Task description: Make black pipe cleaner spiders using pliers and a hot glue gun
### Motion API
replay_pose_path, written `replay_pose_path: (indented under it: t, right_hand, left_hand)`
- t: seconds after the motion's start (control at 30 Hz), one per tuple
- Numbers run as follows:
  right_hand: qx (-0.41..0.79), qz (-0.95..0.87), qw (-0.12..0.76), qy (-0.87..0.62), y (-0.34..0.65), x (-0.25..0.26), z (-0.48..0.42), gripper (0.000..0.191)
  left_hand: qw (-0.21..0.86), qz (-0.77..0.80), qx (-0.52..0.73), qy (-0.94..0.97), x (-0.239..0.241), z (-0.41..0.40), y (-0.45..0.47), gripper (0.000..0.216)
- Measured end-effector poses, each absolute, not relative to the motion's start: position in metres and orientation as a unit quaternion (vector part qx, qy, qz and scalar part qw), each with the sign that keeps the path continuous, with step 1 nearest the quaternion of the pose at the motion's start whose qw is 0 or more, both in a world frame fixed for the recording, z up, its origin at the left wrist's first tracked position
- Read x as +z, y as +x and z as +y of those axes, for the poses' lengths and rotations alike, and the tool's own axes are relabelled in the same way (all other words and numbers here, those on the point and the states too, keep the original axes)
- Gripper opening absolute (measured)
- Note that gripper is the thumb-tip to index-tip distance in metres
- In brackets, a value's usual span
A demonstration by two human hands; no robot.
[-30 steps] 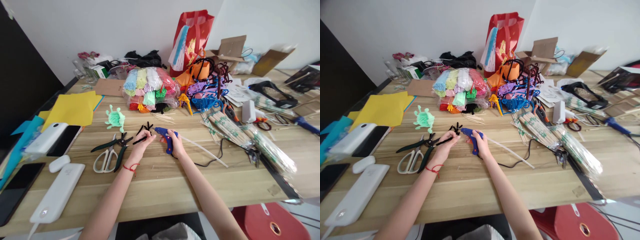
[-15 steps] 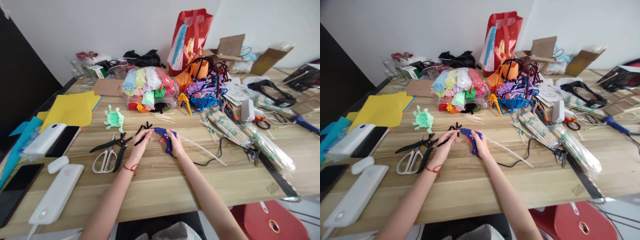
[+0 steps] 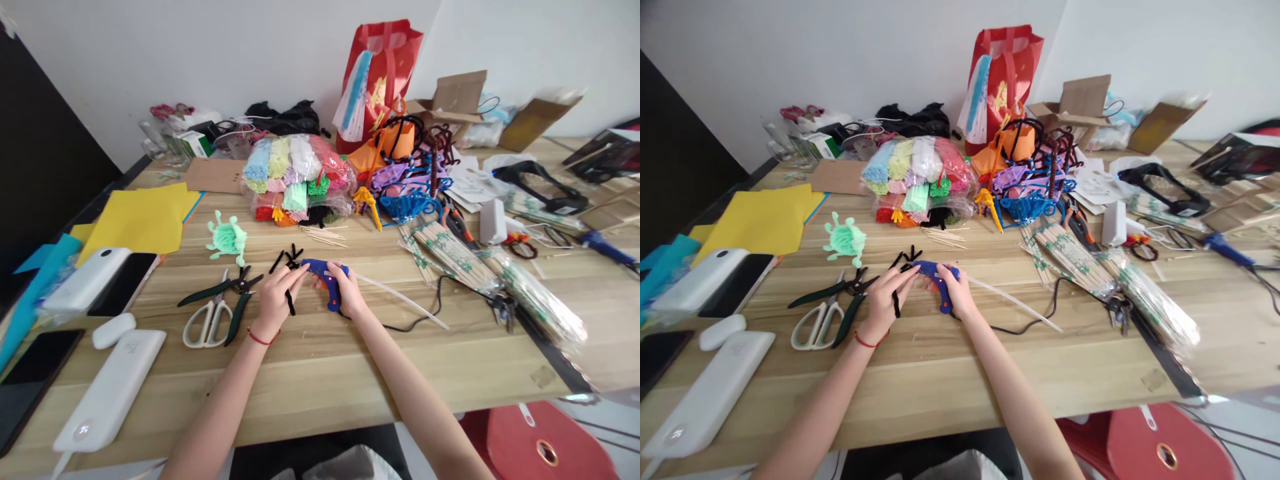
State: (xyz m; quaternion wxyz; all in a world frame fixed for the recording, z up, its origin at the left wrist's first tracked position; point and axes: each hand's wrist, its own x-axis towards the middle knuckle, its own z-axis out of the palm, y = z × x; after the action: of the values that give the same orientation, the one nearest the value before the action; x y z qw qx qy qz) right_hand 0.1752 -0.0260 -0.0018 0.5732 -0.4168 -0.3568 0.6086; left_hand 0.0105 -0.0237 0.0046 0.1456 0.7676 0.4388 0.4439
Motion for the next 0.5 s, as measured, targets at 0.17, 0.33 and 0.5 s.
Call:
replay_pose_path:
  t: [0.17, 0.33, 0.5]
  right_hand:
    - [0.614, -0.378, 0.563, -0.404, 0.1746, -0.0020, -0.0269, 0.029]
    - [0.616, -0.389, 0.551, -0.406, 0.1738, 0.0001, -0.0282, 0.031]
    - [0.616, -0.400, 0.546, -0.403, 0.1730, 0.0019, -0.0304, 0.030]
  left_hand:
    - [0.168, 0.442, 0.487, 0.735, 0.0082, -0.0237, 0.0126, 0.016]
    - [0.214, 0.471, 0.511, 0.686, 0.0103, -0.0215, 0.0159, 0.015]
    - [0.235, 0.472, 0.533, 0.662, 0.0100, -0.0197, 0.0150, 0.014]
